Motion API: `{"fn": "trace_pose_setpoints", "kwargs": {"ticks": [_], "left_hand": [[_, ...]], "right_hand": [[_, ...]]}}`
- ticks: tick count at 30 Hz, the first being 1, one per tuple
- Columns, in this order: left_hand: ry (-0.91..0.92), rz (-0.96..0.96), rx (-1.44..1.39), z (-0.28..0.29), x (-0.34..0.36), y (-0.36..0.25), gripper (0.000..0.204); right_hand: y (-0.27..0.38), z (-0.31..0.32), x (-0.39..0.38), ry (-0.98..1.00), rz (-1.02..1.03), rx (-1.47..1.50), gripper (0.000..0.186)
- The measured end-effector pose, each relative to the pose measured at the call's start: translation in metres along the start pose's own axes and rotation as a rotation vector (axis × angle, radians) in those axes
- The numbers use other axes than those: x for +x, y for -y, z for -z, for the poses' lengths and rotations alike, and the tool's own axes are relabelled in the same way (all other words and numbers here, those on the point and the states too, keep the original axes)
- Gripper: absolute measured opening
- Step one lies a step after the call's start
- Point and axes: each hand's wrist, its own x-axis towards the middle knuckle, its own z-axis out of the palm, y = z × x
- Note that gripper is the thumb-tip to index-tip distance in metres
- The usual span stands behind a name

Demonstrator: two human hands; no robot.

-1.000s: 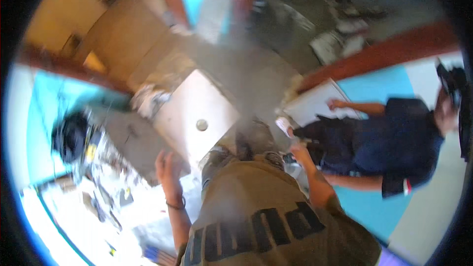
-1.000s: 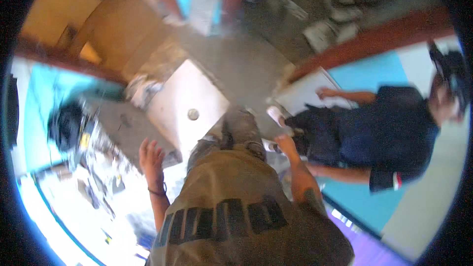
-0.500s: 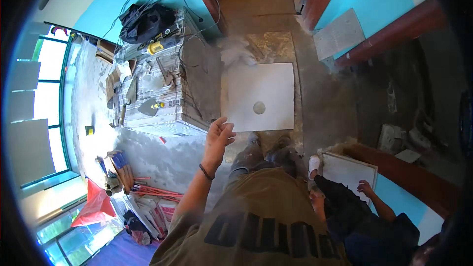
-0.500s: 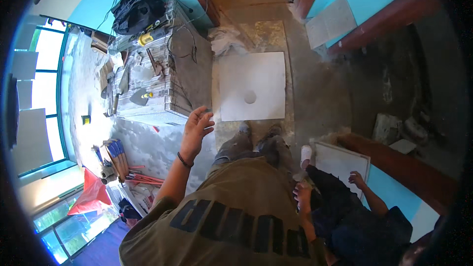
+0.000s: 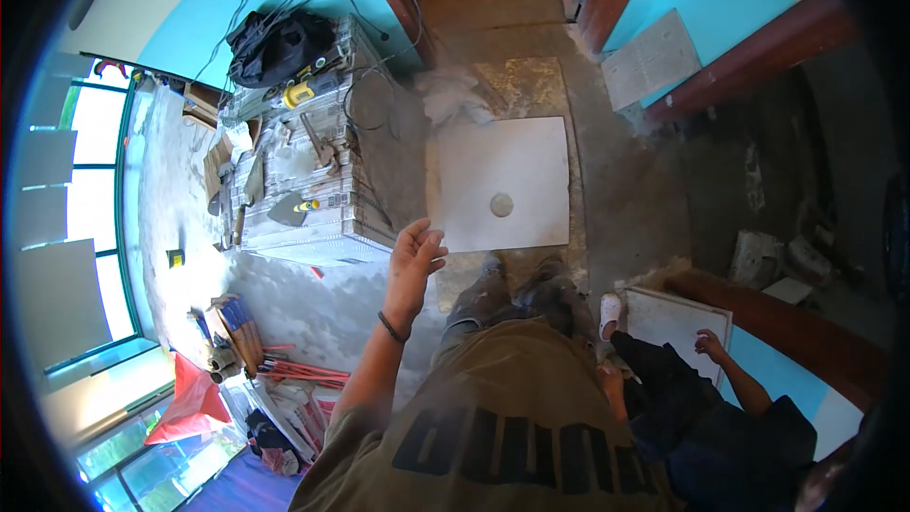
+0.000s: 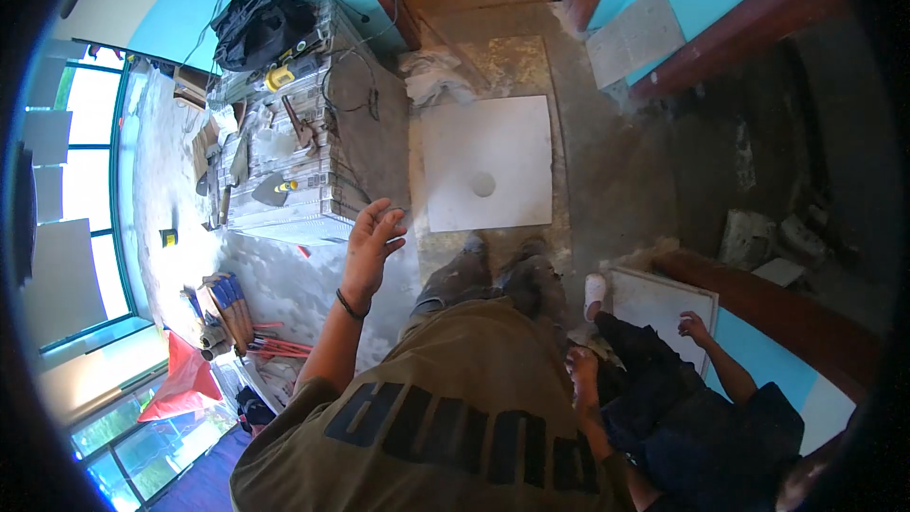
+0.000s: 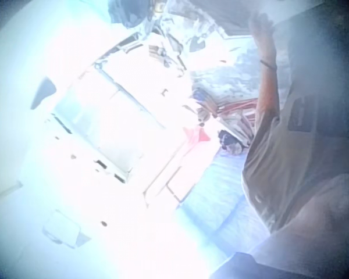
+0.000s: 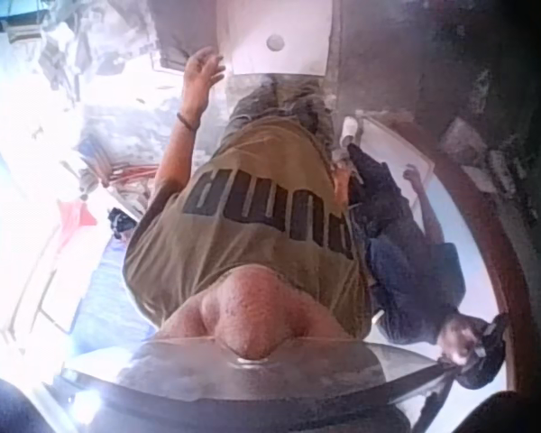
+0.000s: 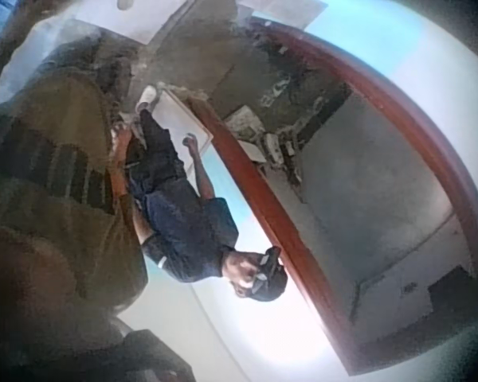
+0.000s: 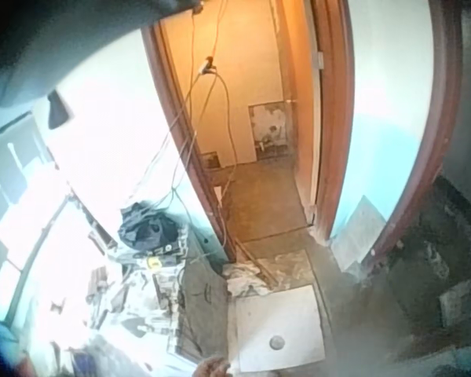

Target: The person positions a tile around a pipe, removes it, and uses a grinder to smooth the edges of the circular hole.

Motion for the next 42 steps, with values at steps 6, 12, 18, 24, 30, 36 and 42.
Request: {"fn": "trace_pose_setpoints", "kwargs": {"ticks": [6, 12, 18, 24, 30, 36, 42], "left_hand": [[0.018, -0.146, -0.034, 0.032, -0.009, 0.014, 0.046], [-0.467, -0.102, -0.162, 0.082, -0.113, 0.11, 0.05], [-0.79, -0.029, -0.384, 0.139, -0.211, 0.168, 0.042], [-0.528, -0.281, -0.443, 0.188, -0.129, 0.104, 0.043], [-0.126, -0.174, 0.01, 0.27, -0.054, 0.034, 0.049], [0.299, -0.022, 0.228, 0.313, -0.012, 0.024, 0.049], [0.316, -0.115, 0.228, 0.319, 0.015, -0.008, 0.05]], "right_hand": [[0.053, 0.009, 0.051, 0.042, 0.047, -0.108, 0.017], [0.134, 0.01, 0.138, -0.045, 0.063, -0.321, 0.019], [0.196, -0.013, 0.159, 0.043, 0.208, -0.315, 0.02], [0.242, -0.106, 0.157, 0.271, 0.572, -0.215, 0.028], [0.118, -0.232, 0.087, -0.307, 0.721, -0.15, 0.032], [-0.267, -0.311, -0.026, -0.473, 0.244, -0.997, 0.018], [-0.393, -0.477, -0.163, -0.276, -0.015, -0.472, 0.026]]}}
